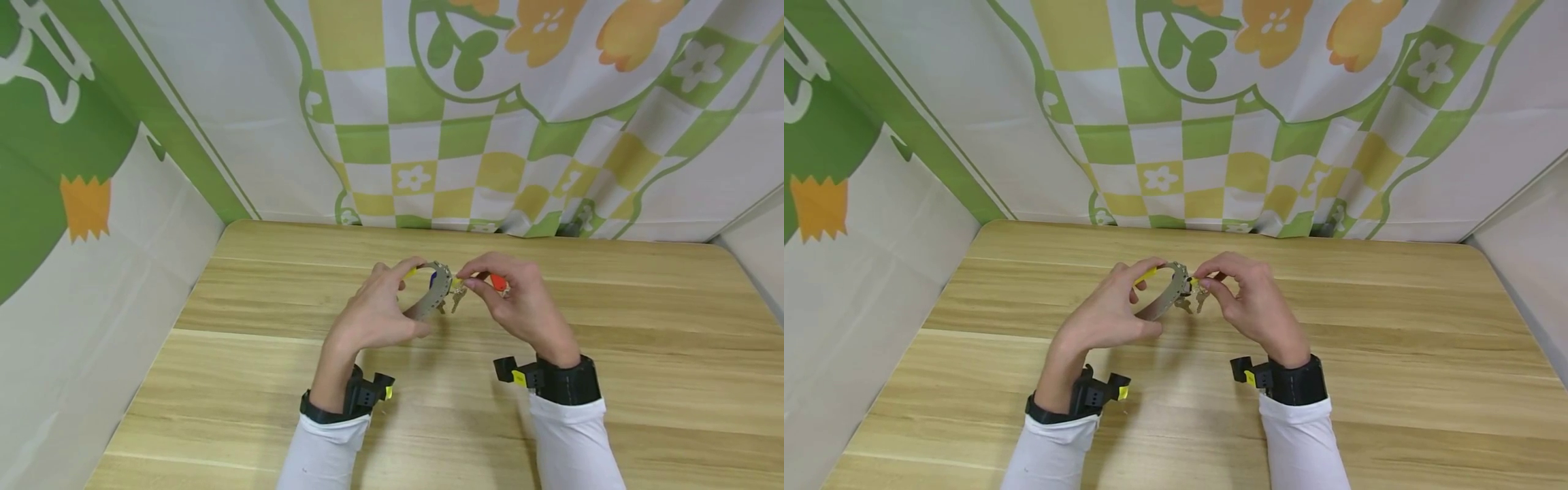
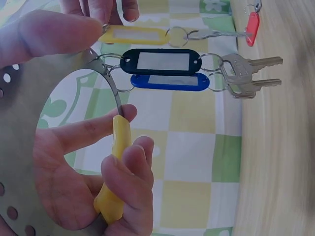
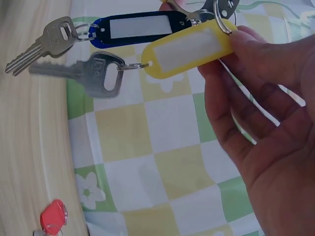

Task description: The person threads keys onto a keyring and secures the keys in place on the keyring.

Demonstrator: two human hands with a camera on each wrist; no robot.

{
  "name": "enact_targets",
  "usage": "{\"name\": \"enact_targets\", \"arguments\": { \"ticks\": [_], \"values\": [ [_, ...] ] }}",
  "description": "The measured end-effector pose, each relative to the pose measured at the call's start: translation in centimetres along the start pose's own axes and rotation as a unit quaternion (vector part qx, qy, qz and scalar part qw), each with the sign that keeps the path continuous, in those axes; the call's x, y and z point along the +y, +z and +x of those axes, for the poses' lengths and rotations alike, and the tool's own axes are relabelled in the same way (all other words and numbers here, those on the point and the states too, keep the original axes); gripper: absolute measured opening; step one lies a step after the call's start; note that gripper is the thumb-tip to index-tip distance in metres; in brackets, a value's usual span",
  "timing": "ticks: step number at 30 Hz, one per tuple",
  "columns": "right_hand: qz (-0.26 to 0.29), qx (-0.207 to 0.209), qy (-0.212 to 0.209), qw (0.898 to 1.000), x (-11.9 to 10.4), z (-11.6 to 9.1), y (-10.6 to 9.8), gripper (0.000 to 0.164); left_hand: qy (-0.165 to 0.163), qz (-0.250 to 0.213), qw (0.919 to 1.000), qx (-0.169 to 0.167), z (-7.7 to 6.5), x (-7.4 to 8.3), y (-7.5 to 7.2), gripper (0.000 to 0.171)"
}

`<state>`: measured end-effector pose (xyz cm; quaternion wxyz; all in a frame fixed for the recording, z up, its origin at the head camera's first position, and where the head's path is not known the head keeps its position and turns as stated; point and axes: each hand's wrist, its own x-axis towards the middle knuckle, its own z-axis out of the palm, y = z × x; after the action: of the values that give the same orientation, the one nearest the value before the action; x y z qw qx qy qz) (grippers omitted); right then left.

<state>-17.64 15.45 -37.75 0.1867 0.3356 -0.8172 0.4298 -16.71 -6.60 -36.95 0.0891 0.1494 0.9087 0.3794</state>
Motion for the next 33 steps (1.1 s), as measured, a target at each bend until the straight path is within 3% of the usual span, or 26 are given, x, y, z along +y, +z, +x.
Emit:
{"name": "enact_targets", "arguments": {
  "ticks": [9,17,23,33],
  "values": [
    [-0.016,0.018,0.049,0.999,-3.0,0.9,-0.4,0.017,0.001,0.012,0.9998,0.015,-0.1,0.2,0.0,0.087],
    [-0.009,-0.003,0.072,0.997,-0.4,0.1,0.2,0.019,0.007,0.009,0.9999,0.012,-0.1,0.2,-0.1,0.086],
    [-0.006,-0.022,0.054,0.998,0.6,-0.3,0.2,0.028,0.008,0.006,0.9999,0.009,-0.1,0.2,-0.1,0.086],
    [-0.043,-0.007,-0.003,0.999,0.6,-0.1,0.4,0.033,0.004,0.001,1.0000,0.005,-0.1,0.0,-0.2,0.087]
  ]
}}
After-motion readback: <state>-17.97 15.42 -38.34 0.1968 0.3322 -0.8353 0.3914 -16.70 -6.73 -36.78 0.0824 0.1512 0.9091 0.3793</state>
